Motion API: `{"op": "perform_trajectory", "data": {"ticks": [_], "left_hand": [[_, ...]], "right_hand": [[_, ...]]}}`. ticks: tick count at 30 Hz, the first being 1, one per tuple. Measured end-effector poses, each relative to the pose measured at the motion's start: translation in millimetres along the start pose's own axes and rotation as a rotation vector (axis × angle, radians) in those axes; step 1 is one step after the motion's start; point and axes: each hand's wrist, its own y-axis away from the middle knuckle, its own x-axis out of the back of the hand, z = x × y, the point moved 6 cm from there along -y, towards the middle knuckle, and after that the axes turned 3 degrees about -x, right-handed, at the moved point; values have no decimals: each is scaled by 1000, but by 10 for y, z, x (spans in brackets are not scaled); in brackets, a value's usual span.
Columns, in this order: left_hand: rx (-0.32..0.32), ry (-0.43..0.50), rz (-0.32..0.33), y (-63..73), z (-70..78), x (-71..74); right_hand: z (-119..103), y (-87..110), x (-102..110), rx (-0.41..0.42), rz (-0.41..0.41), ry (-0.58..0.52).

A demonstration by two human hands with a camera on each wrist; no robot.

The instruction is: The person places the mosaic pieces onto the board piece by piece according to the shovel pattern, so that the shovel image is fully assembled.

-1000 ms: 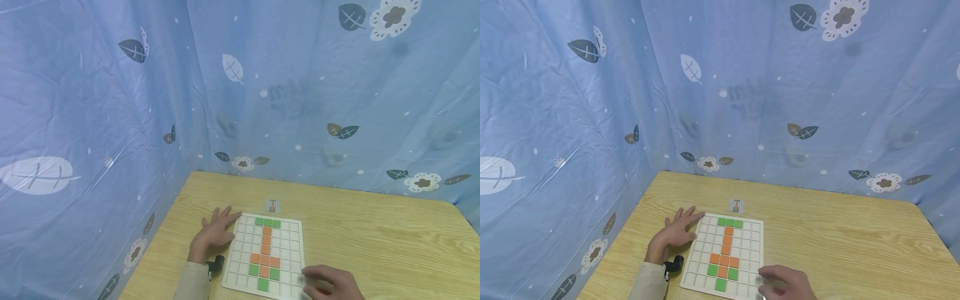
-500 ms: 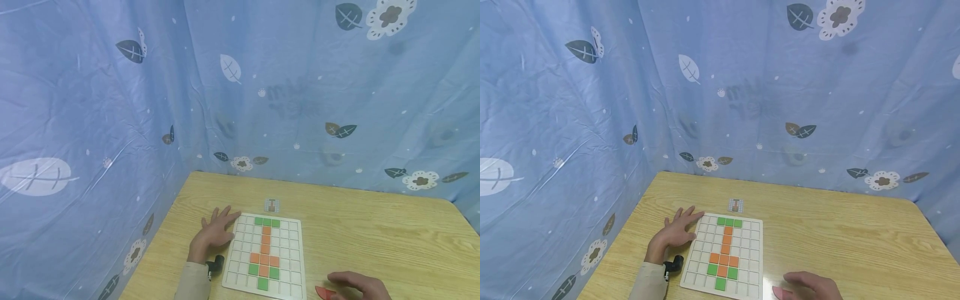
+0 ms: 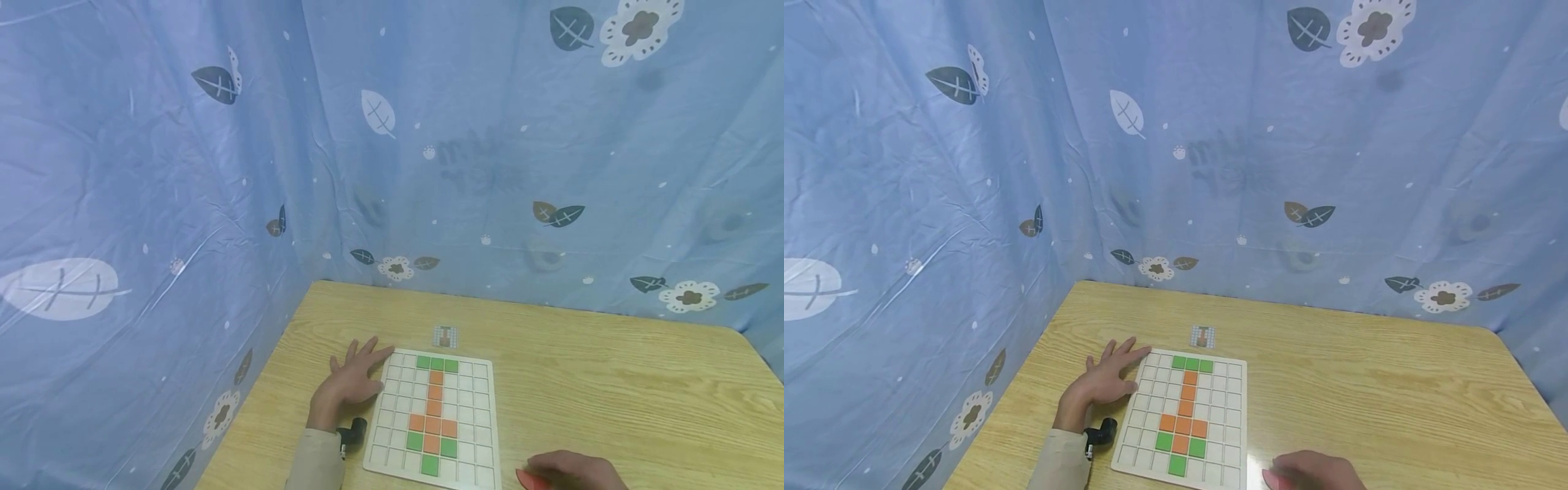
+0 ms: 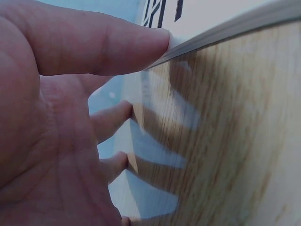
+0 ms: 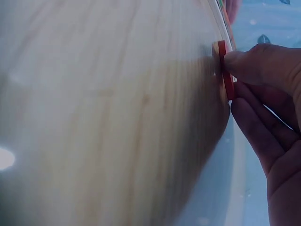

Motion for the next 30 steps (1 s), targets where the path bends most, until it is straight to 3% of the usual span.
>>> {"op": "perform_trajectory", "data": {"ticks": [7, 16, 30], "left_hand": [[9, 5, 0, 12, 11, 0], [9, 8, -2, 23, 21, 7], [8, -4, -3, 11, 7, 2]], "right_hand": [[-157, 20, -42, -2, 98, 73], [-196, 54, -126, -151, 150, 56], [-288, 44, -149, -121, 243, 80]]}}
